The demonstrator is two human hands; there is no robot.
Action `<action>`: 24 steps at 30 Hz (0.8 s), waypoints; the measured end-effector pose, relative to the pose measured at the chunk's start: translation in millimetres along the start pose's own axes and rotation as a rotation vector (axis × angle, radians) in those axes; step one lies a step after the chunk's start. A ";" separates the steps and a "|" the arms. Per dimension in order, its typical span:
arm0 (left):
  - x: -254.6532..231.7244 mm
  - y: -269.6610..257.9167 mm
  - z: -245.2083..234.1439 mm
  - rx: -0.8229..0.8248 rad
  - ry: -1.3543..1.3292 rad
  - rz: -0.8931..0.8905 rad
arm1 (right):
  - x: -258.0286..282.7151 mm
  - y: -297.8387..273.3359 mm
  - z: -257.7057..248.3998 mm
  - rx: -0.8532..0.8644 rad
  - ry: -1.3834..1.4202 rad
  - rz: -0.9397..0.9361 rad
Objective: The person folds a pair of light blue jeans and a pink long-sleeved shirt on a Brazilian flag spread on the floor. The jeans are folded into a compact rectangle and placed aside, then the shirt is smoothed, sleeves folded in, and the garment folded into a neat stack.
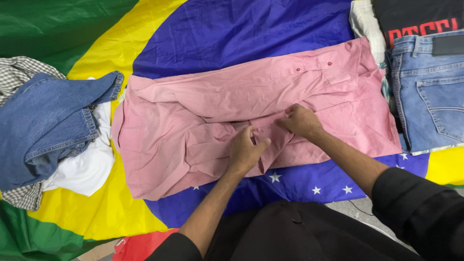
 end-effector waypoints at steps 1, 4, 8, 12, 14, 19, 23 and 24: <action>0.1 -6.4 8.4 0.034 0.039 -0.016 | -6.9 2.6 5.6 0.032 0.055 0.032; 3.4 -18.3 24.4 0.102 0.119 -0.063 | -17.0 5.4 22.5 0.133 0.296 0.082; 0.8 -29.3 20.6 0.031 0.068 -0.057 | 1.1 -13.5 22.1 0.336 0.670 -0.055; -12.3 -46.1 0.7 -0.074 -0.073 -0.005 | 31.6 -68.1 -14.0 0.597 0.914 -0.283; -19.4 -52.1 1.3 0.016 -0.191 -0.015 | 50.1 -94.8 -40.3 0.649 0.988 -0.408; -45.6 -51.9 -56.2 -0.145 -0.203 0.052 | 97.8 -134.6 -105.4 0.544 1.108 -0.595; -99.1 -16.9 -149.7 -0.265 -0.146 0.467 | 145.1 -149.4 -133.0 0.421 1.041 -0.680; -103.4 -2.9 -177.5 -0.350 -0.151 0.478 | 155.6 -153.4 -135.0 0.409 1.012 -0.698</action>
Point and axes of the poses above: each hand's wrist, its own y-axis towards the middle knuckle, its own z-axis out of the palm, x = y × z, the point moved 10 cm from there along y, towards the middle knuckle, and after that the axes turned 9 degrees about -y, right-handed, at the moved point
